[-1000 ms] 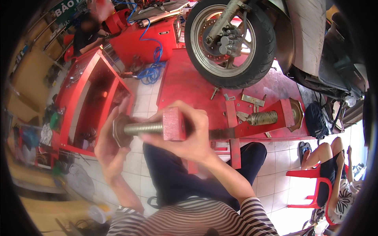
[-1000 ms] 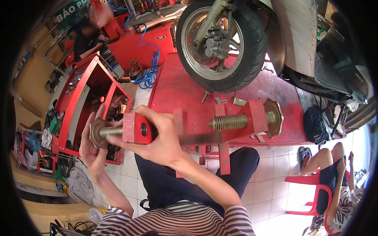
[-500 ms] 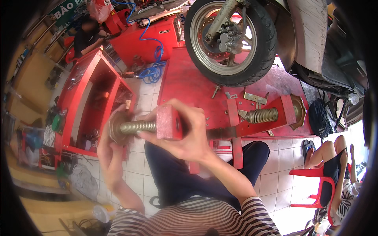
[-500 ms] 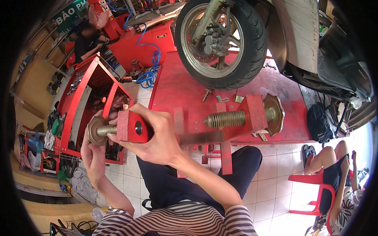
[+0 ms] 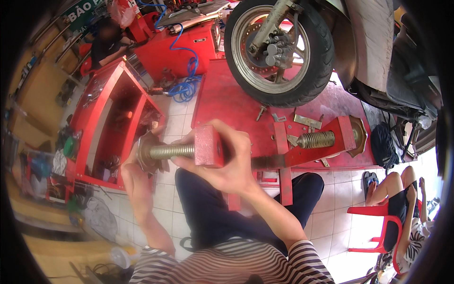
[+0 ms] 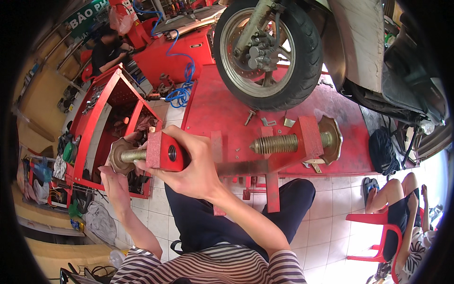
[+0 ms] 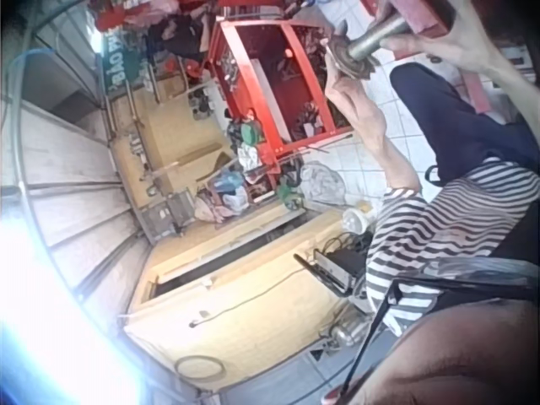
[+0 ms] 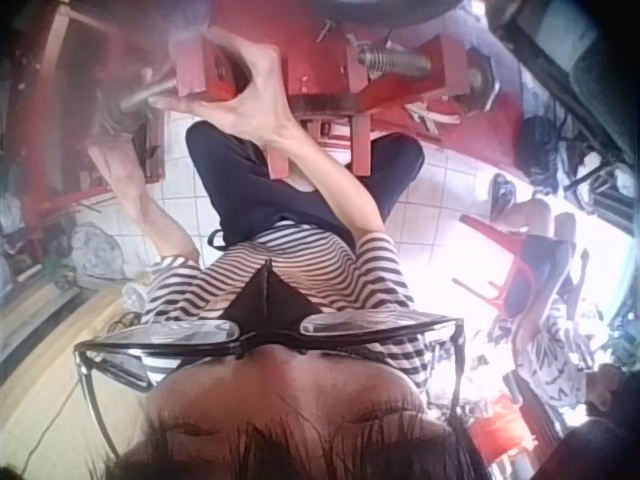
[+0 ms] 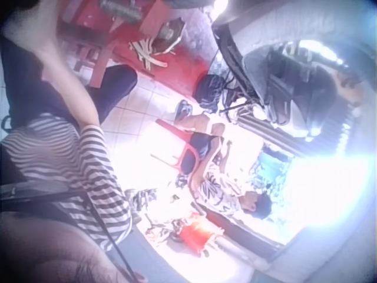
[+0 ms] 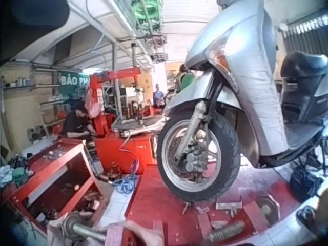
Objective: The person assembles a large mechanical bolt and clamping fixture by hand, threading a large bolt through a red metal frame and securing it with nuts and spacers.
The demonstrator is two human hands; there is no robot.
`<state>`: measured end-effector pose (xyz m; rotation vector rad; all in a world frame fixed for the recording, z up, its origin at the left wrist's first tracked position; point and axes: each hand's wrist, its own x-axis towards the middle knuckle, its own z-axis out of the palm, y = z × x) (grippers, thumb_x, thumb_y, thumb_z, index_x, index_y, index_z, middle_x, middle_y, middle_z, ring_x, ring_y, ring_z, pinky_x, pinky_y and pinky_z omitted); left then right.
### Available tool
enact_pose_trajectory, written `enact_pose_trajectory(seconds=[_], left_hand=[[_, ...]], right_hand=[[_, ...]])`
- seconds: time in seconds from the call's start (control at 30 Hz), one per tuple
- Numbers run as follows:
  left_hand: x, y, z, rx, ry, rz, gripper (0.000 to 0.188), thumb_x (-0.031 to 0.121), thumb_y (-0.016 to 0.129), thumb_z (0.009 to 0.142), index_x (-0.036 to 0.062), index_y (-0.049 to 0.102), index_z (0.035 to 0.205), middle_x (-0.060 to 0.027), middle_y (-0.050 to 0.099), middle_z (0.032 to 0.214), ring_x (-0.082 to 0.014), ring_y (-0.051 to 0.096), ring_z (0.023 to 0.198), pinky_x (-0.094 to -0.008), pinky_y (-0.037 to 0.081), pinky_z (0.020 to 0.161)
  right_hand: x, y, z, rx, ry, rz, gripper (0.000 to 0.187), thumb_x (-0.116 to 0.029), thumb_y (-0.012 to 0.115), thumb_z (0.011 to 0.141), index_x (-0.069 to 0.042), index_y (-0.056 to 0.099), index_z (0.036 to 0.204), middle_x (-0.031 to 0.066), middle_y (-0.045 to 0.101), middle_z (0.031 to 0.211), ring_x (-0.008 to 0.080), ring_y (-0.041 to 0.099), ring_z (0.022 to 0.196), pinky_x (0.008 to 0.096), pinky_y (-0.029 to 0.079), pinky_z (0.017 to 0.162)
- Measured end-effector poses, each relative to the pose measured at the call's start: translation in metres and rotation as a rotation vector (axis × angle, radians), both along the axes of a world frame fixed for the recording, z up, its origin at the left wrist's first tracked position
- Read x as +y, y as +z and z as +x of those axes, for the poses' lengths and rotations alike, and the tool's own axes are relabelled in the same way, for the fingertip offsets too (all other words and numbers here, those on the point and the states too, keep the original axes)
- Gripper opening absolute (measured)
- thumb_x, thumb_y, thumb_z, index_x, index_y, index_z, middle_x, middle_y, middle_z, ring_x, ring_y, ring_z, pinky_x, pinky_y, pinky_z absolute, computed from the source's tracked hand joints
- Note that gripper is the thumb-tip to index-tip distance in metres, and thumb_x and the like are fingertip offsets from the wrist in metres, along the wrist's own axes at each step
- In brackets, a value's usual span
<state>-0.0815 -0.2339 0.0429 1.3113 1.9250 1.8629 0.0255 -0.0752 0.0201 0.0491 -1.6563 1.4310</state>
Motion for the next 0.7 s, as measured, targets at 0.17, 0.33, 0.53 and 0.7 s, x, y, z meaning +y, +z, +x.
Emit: enact_pose_trajectory(seconds=[0.17,0.33,0.53,0.7], left_hand=[[-0.003,0.005,0.001,0.319,0.03,0.004,0.078,0.047,0.058,0.096,-0.0135,0.038,0.141,-0.0219,0.056,0.131,-0.0256,0.062,0.108,-0.0333,0.052,0.089],[0.002,-0.013,-0.006,0.296,-0.016,0.222,0.084,0.049,0.057,0.096,-0.013,0.029,0.146,-0.0277,0.047,0.142,-0.0352,0.058,0.12,-0.0387,0.051,0.095],[-0.008,-0.007,-0.005,0.232,0.134,-0.01,0.075,0.059,0.04,0.099,-0.0102,0.055,0.125,-0.0196,0.064,0.114,-0.0211,0.063,0.103,-0.0312,0.05,0.089],[0.01,-0.007,0.011,0.327,0.172,0.149,0.068,0.05,0.045,0.1,-0.0095,0.047,0.133,-0.0199,0.055,0.131,-0.0222,0.059,0.114,-0.0314,0.05,0.089]], right_hand=[[0.001,0.005,0.0,0.049,0.086,-0.056,0.035,-0.011,0.088,0.068,0.001,0.066,0.093,0.0115,0.074,0.091,0.0148,0.071,0.084,0.0279,0.054,0.076],[-0.006,0.005,0.003,-0.023,0.016,-0.054,0.033,-0.012,0.088,0.068,0.0,0.067,0.091,0.0096,0.075,0.088,0.0144,0.072,0.081,0.0267,0.054,0.076],[-0.005,0.004,0.001,0.042,0.017,-0.058,0.032,-0.012,0.089,0.068,-0.001,0.068,0.09,0.0079,0.074,0.085,0.0127,0.071,0.08,0.0257,0.054,0.076],[0.001,0.006,0.001,-0.001,0.001,-0.013,0.032,-0.012,0.088,0.069,-0.001,0.068,0.091,0.0077,0.074,0.085,0.0121,0.071,0.078,0.0259,0.053,0.075]])
